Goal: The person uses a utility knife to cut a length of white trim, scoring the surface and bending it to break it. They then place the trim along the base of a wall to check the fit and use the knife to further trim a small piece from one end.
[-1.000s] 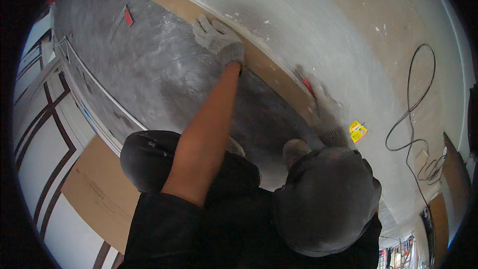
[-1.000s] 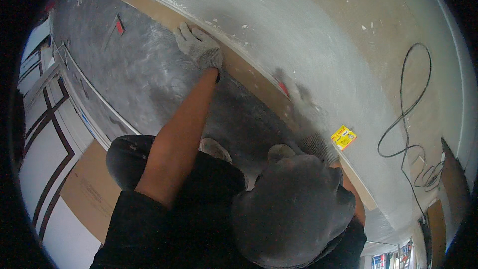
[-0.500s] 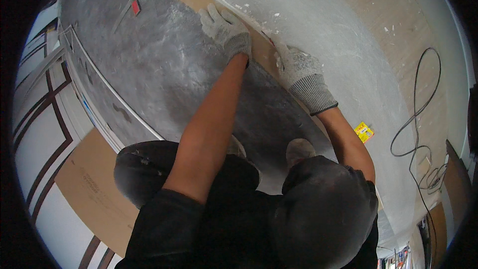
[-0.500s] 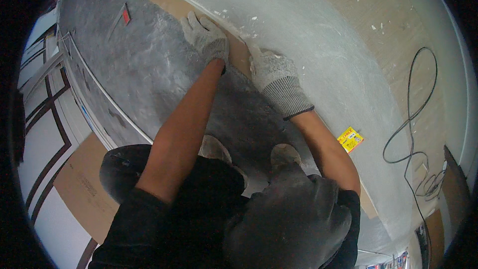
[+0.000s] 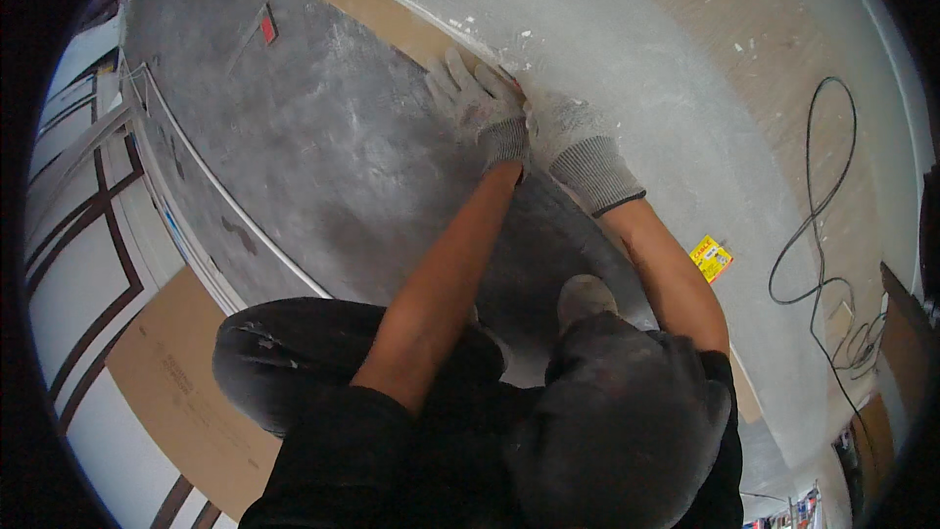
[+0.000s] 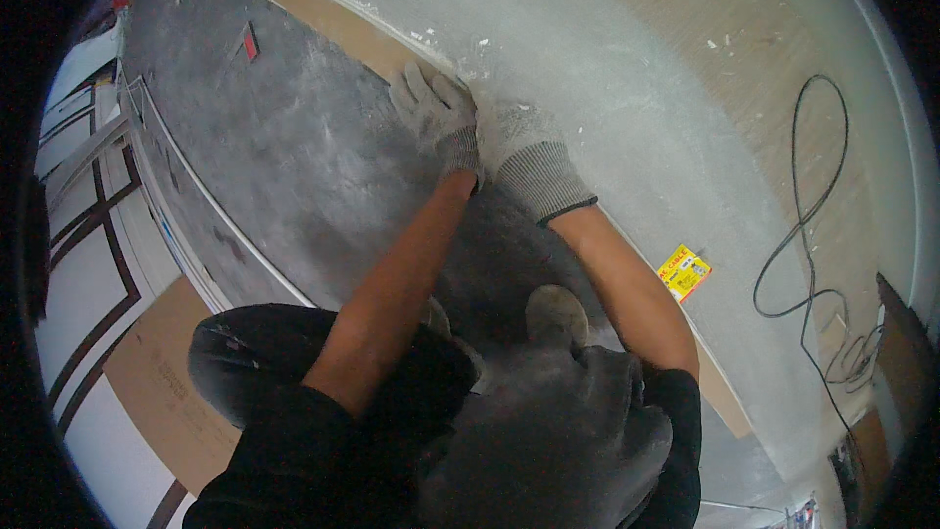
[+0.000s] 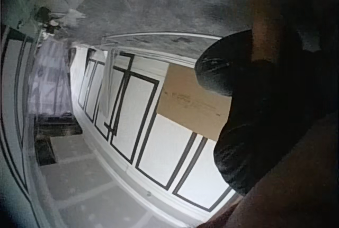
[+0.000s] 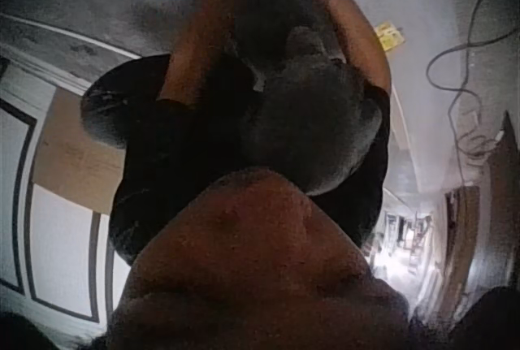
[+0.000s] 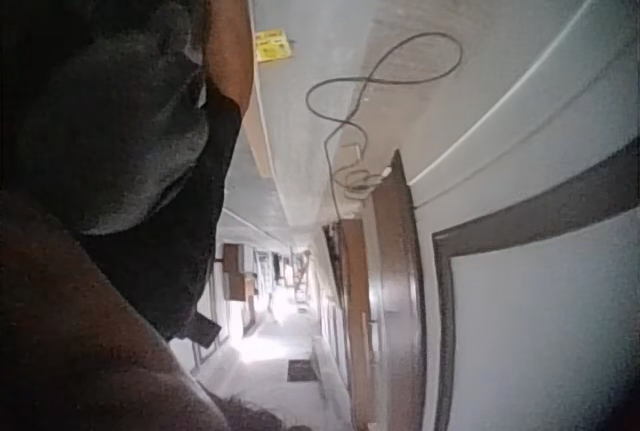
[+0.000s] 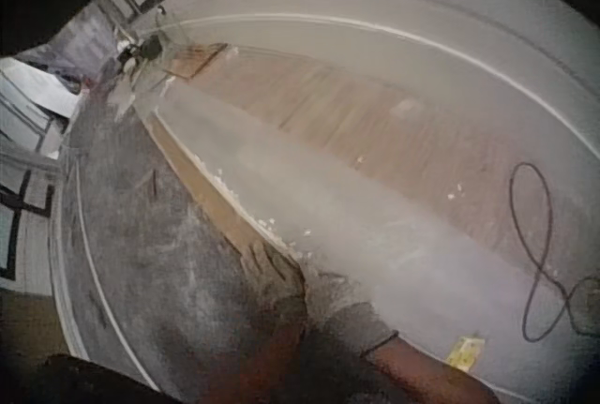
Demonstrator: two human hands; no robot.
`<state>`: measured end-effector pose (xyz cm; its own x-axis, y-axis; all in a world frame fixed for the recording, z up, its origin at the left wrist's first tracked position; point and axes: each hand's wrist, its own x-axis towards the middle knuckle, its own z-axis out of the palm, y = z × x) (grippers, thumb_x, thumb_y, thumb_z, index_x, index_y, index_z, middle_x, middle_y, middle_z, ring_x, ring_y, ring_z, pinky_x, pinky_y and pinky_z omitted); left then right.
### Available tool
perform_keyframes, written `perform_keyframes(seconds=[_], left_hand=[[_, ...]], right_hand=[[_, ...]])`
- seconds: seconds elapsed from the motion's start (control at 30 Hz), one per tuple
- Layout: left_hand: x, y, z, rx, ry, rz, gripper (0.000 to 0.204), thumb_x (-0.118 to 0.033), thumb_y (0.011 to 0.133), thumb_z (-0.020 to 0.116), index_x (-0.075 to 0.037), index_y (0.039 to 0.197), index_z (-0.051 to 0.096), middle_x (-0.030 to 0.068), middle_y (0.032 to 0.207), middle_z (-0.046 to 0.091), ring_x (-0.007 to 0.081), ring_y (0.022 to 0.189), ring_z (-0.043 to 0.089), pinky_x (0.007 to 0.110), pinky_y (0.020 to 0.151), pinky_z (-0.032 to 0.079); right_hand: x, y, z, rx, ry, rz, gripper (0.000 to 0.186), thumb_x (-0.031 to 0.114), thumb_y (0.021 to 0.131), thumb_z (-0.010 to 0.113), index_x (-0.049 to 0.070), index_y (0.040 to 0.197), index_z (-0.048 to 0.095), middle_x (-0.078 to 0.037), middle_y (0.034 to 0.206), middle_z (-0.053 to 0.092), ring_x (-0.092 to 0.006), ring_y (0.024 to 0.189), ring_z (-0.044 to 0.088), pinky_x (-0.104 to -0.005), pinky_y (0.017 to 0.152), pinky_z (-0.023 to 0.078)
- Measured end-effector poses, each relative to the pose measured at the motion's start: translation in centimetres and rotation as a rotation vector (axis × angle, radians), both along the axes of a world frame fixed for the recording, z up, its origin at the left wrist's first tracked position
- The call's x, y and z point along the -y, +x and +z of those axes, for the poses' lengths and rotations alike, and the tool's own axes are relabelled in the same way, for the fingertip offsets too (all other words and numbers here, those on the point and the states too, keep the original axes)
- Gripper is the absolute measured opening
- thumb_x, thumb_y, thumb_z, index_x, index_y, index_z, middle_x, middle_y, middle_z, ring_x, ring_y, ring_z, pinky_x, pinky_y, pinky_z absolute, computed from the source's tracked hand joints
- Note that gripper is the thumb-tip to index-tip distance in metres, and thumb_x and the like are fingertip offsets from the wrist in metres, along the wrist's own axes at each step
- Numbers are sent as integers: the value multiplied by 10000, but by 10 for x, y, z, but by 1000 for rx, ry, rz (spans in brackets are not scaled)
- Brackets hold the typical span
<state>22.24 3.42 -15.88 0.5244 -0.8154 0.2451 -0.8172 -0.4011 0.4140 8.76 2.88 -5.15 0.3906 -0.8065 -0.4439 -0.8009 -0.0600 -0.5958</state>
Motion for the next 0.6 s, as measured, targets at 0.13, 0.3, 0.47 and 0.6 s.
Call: perform_keyframes(seconds=[0.13, 0.3, 0.47, 0.6], left_hand=[[2, -2, 4, -21, -39, -14, 525, -321, 1093, 489, -54, 1545, 492, 294, 1627, 407, 526, 1498, 361, 608, 1247, 300], [3, -6, 4, 34, -30, -14, 503, -304, 1099, 482, -28, 1519, 510, 304, 1621, 406, 521, 1493, 372, 607, 1240, 317], [6, -8, 3, 46, -102, 11, 497, -286, 1070, 501, 10, 1466, 555, 329, 1552, 458, 514, 1433, 424, 602, 1212, 330], [4, -10, 6, 88, -52, -7, 508, -297, 1081, 492, -13, 1500, 530, 316, 1561, 458, 502, 1443, 418, 597, 1230, 303]], right_hand=[[1, 0, -25, -21, 38, 60, 528, 279, 1055, 551, 115, 1548, 459, -257, 1234, 719, -423, 1154, 709, -540, 985, 565], [-5, -8, -22, -90, 62, 98, 466, 319, 1052, 541, 88, 1456, 537, -231, 1229, 733, -409, 1134, 726, -526, 962, 576], [-10, -8, -18, -97, -11, 84, 428, 325, 1045, 539, 65, 1377, 609, -232, 1199, 746, -402, 1127, 731, -518, 958, 579], [-20, -18, -19, -69, -70, 52, 378, 288, 1041, 532, 43, 1281, 692, -229, 1129, 767, -405, 1092, 742, -509, 944, 583]])
